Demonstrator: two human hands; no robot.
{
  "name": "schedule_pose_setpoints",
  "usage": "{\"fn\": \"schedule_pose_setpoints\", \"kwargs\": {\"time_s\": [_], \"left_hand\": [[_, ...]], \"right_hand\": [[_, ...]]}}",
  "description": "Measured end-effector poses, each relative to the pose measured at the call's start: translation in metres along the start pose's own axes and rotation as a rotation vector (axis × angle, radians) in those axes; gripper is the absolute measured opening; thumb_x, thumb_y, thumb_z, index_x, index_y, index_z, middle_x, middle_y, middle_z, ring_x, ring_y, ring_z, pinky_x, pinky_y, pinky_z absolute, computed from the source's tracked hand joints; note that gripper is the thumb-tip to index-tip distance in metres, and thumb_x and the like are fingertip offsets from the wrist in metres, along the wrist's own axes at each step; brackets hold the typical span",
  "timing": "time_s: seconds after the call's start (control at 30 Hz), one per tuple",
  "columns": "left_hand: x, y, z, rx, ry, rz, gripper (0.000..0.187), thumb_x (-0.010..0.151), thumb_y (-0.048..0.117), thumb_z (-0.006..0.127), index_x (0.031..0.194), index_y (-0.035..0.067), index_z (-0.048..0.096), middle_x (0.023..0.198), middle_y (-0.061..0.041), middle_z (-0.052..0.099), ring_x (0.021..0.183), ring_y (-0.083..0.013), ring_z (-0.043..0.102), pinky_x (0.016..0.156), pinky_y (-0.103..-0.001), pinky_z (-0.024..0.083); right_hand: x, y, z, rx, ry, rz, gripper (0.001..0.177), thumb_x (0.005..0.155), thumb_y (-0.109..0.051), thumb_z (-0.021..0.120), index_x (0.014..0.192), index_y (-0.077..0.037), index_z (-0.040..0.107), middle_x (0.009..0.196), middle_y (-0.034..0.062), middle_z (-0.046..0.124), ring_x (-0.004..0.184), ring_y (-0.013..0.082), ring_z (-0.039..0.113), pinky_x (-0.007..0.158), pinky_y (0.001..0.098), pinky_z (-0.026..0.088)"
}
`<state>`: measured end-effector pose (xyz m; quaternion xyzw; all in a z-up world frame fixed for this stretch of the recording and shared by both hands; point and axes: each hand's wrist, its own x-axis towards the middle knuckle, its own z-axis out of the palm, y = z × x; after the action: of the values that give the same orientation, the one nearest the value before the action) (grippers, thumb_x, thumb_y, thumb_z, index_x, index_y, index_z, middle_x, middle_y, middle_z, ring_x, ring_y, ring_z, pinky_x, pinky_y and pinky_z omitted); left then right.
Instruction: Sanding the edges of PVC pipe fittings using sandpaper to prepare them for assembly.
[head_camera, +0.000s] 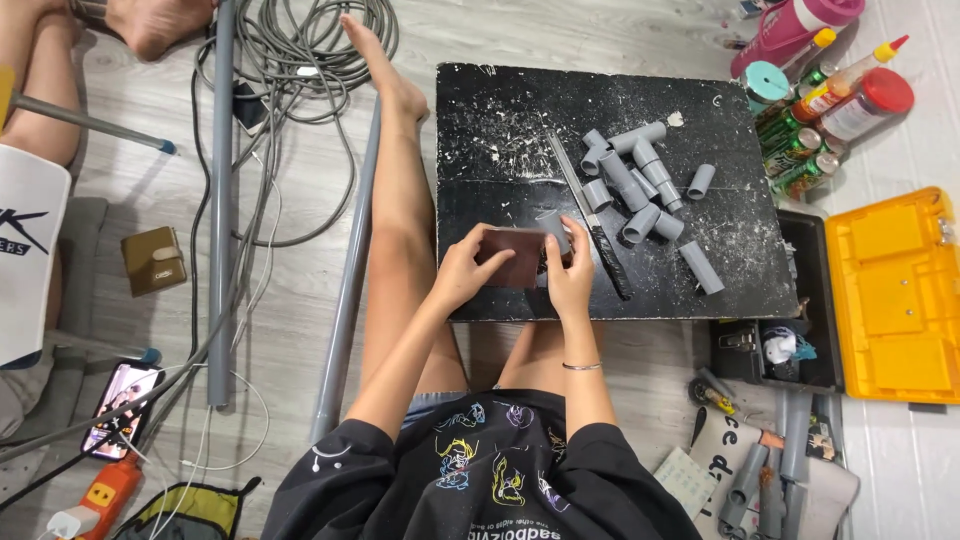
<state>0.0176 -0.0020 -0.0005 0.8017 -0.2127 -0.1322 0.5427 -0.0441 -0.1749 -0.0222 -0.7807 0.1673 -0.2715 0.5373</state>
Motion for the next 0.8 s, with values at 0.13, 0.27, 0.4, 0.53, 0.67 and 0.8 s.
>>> {"fn": "schedule_pose_setpoints", "kwargs": {"time_s": [0.13, 0.27, 0.4, 0.53, 0.67, 0.8], "left_hand": [[-0.001, 0.004, -0.004, -0.158, 0.079, -0.024, 0.029, 0.093, 0.024, 0.071, 0.115, 0.01, 0.059, 0.106, -0.022, 0.07, 0.106, -0.0415, 0.065, 0.087, -0.055, 0.057], [-0.003, 0.012, -0.008, -0.163, 0.072, -0.022, 0.03, 0.093, 0.017, 0.068, 0.119, 0.007, 0.055, 0.11, -0.026, 0.068, 0.108, -0.0437, 0.064, 0.087, -0.057, 0.056], [-0.006, 0.011, -0.007, -0.151, 0.071, -0.031, 0.033, 0.094, 0.015, 0.065, 0.123, 0.006, 0.054, 0.111, -0.028, 0.067, 0.11, -0.0438, 0.063, 0.089, -0.057, 0.055], [-0.005, 0.01, -0.004, -0.201, 0.244, 0.077, 0.034, 0.094, 0.007, 0.064, 0.127, 0.006, 0.06, 0.114, -0.025, 0.068, 0.109, -0.042, 0.063, 0.089, -0.055, 0.055], [-0.003, 0.015, -0.005, -0.299, 0.432, 0.146, 0.036, 0.095, -0.003, 0.058, 0.131, 0.002, 0.059, 0.121, -0.027, 0.065, 0.116, -0.0399, 0.06, 0.096, -0.054, 0.052], [0.002, 0.001, -0.001, -0.39, 0.436, 0.113, 0.033, 0.099, -0.002, 0.054, 0.132, -0.001, 0.059, 0.124, -0.027, 0.064, 0.117, -0.0359, 0.06, 0.099, -0.051, 0.05]], "right_hand": [[0.001, 0.002, 0.001, -0.005, -0.008, -0.002, 0.035, 0.101, -0.022, 0.06, 0.134, -0.012, 0.053, 0.112, 0.0195, 0.065, 0.093, 0.0252, 0.067, 0.07, 0.0344, 0.058], [0.0, 0.001, 0.003, -0.008, 0.004, -0.017, 0.035, 0.1, -0.021, 0.062, 0.133, -0.012, 0.054, 0.11, 0.0194, 0.066, 0.091, 0.0251, 0.067, 0.068, 0.0338, 0.058], [-0.002, -0.004, 0.002, -0.045, 0.006, -0.005, 0.035, 0.099, -0.022, 0.062, 0.132, -0.013, 0.055, 0.109, 0.0182, 0.067, 0.093, 0.0277, 0.068, 0.074, 0.0396, 0.057], [-0.004, -0.002, 0.002, -0.061, 0.014, -0.011, 0.035, 0.099, -0.022, 0.063, 0.132, -0.013, 0.056, 0.108, 0.0184, 0.068, 0.092, 0.03, 0.069, 0.074, 0.0403, 0.057], [-0.001, 0.0, 0.003, -0.039, 0.021, -0.01, 0.036, 0.099, -0.023, 0.064, 0.133, -0.016, 0.054, 0.106, 0.0155, 0.069, 0.091, 0.0261, 0.069, 0.074, 0.0378, 0.057], [-0.004, -0.005, 0.001, -0.06, -0.013, 0.011, 0.037, 0.098, -0.022, 0.062, 0.134, -0.017, 0.053, 0.109, 0.0168, 0.068, 0.094, 0.0282, 0.069, 0.079, 0.0411, 0.055]]}}
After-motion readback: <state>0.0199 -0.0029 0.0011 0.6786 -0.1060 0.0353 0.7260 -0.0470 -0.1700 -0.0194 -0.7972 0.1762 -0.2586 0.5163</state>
